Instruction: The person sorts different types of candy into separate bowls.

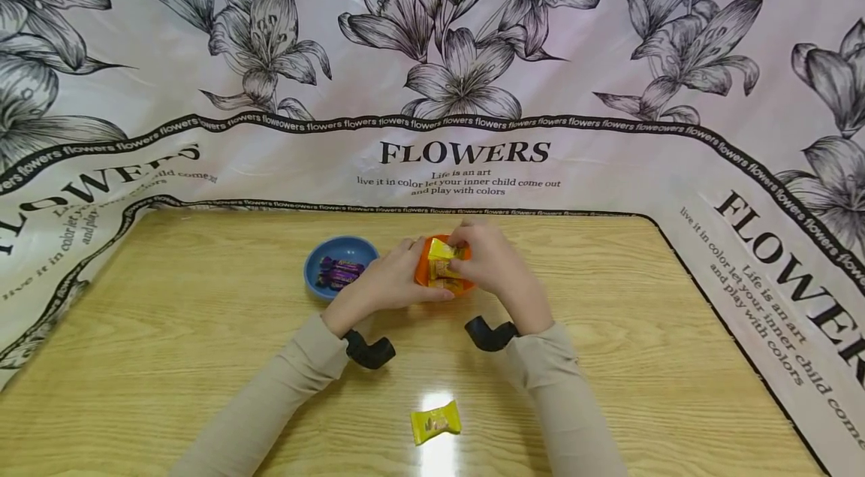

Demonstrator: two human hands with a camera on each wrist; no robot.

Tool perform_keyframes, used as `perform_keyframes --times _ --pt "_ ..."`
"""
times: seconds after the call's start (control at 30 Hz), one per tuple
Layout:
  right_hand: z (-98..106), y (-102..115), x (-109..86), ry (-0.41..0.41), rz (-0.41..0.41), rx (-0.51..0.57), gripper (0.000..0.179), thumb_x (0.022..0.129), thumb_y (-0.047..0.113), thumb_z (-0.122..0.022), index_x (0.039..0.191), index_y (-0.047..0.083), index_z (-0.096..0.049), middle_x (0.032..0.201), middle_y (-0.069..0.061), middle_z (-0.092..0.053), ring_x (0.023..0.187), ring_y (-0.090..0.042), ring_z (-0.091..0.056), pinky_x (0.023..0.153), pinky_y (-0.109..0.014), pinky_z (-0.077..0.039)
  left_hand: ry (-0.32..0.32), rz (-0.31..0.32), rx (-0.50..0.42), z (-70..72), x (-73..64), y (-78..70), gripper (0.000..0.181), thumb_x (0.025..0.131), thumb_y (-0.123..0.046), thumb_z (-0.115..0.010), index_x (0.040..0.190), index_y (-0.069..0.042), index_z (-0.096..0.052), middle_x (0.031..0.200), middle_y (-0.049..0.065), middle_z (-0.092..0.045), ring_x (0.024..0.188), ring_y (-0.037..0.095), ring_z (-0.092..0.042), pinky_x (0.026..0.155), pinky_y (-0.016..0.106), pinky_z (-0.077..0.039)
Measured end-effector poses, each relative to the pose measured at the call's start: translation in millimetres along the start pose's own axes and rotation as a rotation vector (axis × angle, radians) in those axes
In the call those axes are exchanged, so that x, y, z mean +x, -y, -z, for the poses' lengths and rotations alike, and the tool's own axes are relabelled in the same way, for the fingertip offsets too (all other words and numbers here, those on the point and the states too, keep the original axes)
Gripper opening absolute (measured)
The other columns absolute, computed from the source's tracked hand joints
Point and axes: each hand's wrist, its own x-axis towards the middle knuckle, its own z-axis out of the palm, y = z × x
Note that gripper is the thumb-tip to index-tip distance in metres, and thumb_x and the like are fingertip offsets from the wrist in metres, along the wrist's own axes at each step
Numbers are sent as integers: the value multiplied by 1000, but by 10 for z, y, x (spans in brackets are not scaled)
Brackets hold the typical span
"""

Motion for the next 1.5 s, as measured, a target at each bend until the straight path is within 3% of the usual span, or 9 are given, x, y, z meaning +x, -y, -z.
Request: perform_keyframes --times 0.23,0.4,0.5,0.67,1.07,1.33,1.5 --pt "-311 -179 42 -79 20 -102 18 75 -5 -77 93 -5 -75 89 -12 -62 86 -29 -58 78 -42 -52 -6 -6 10 -2 0 -7 106 82 -70 -66 152 1 -31 138 19 -49 119 30 -55 91 47 -52" --pt "-407 -177 51 -45 21 -190 14 78 -3 -78 92 -3 -77 85 -10 -60 81 -27 -57 74 -39 -52 12 1 22 3 1 -6 111 82 -71 -64 154 4 -26 149 23 -40 131 34 -48 98 49 -49" --pt "-433 -163 44 7 28 -198 10 79 -5 -75 88 -2 -77 80 -8 -57 77 -25 -55 70 -37 -51 14 -4 22 -1 4 1 110 83 -70 -64 154 5 -26 148 24 -41 130 35 -48 97 48 -49" --pt "-431 -147 32 73 14 -158 10 81 -8 -71 85 -1 -76 81 -8 -56 77 -23 -52 69 -37 -50 5 -2 20 10 13 -7 109 82 -70 -65 153 5 -28 144 23 -45 124 33 -52 94 47 -51" --pt "-316 -87 12 63 9 -109 18 78 -9 -72 95 -5 -75 84 -10 -58 80 -24 -54 72 -38 -50 17 17 7 8 26 -8 110 82 -70 -65 154 4 -26 152 23 -37 132 35 -46 99 49 -48" --pt "-145 96 -133 76 72 24 19 84 0 -77 103 -4 -75 99 -13 -68 98 -30 -62 89 -47 -51 22 8 -1 1 33 5 110 83 -71 -62 155 4 -25 154 24 -35 136 38 -43 99 51 -48" --pt "-10 269 -302 101 107 136 17 85 3 -76 102 5 -77 100 -4 -71 97 -22 -64 87 -46 -52 27 19 -1 14 36 4 108 84 -68 -65 155 3 -24 154 23 -34 136 38 -42 101 52 -46"
